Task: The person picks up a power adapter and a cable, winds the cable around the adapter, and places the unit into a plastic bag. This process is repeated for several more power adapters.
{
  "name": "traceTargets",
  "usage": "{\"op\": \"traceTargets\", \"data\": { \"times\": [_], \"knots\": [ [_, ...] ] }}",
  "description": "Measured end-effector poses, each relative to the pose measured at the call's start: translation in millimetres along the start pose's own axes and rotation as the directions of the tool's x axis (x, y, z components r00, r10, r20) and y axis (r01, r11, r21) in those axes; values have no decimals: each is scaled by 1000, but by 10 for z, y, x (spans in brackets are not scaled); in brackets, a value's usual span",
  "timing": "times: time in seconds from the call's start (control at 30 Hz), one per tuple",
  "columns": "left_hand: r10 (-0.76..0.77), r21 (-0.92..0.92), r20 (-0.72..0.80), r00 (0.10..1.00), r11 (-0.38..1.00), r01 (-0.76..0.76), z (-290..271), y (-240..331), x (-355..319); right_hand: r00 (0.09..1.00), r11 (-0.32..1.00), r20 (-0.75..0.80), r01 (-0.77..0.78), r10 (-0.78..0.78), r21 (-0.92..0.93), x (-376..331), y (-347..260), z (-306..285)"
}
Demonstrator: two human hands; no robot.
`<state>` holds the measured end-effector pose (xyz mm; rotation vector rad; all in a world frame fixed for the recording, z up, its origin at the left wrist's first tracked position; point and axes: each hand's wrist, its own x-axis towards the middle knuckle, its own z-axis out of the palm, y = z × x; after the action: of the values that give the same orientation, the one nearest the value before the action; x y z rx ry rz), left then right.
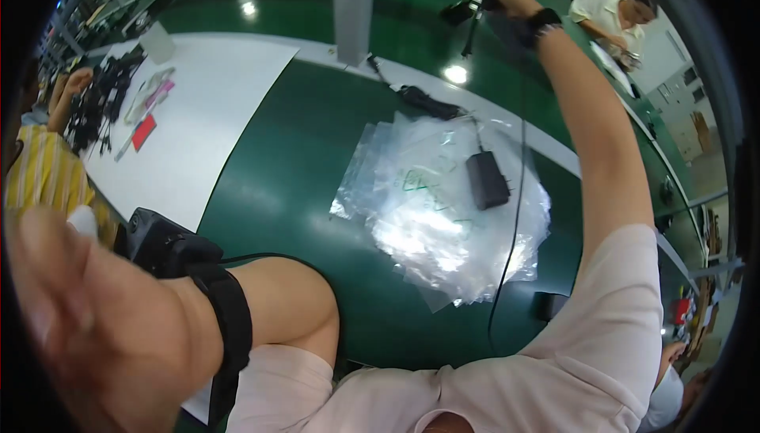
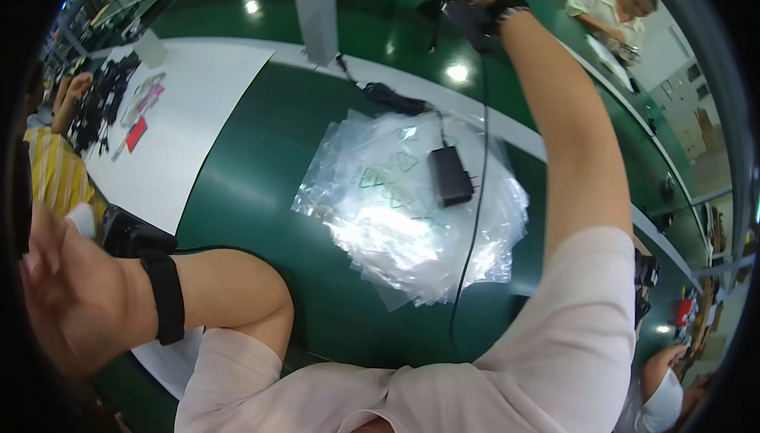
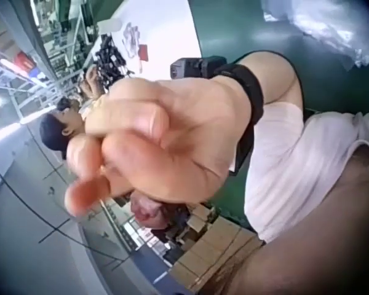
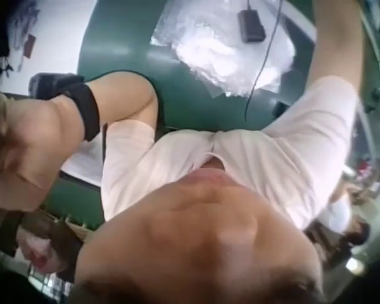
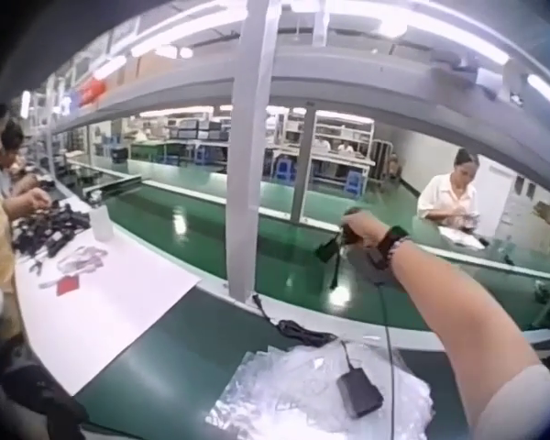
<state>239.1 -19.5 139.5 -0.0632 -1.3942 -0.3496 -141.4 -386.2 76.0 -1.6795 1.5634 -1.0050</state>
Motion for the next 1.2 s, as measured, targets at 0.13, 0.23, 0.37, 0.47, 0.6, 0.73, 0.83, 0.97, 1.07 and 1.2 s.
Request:
{"op": "traceTargets", "data": {
  "times": [0.13,0.23,0.37,0.47,0.6,0.73,0.83,0.97,1.07,1.2],
  "knots": [
    [-340,247,-127,932,899,361,438,-297,1,920,874,383,-117,-84,472,-1155,-895,-582],
    [-834,139,297,465,519,843,1279,-847,-270,941,900,294,25,-168,434,-2234,-1300,-1015],
    [-550,-106,835,17,-131,986,1930,-963,-1176,806,738,446,-16,-390,674,-2953,-1466,-1069],
    [-657,-610,698,285,-337,717,2205,-1117,-1308,909,763,243,114,-338,636,-3696,-1381,-1062],
    [-755,-750,367,543,106,653,2160,-1236,-959,967,831,164,75,-195,552,-4230,-986,-1168],
    [-729,-735,114,674,395,551,2008,-1251,-750,981,939,173,-143,92,312,-4286,-548,-1051],
    [-736,-781,-44,676,447,436,1986,-1216,-696,970,838,240,-166,43,519,-4194,-244,-966],
    [-656,-170,-110,747,753,636,2258,-1128,-881,958,893,-282,174,-55,415,-4108,24,-852],
    [-728,134,145,670,685,716,2455,-1123,-1101,937,761,-338,284,-91,583,-4106,26,-746],
    [-794,60,113,598,606,793,2676,-1087,-1254,988,508,-133,152,-72,848,-4086,65,-709]
  ]
}}
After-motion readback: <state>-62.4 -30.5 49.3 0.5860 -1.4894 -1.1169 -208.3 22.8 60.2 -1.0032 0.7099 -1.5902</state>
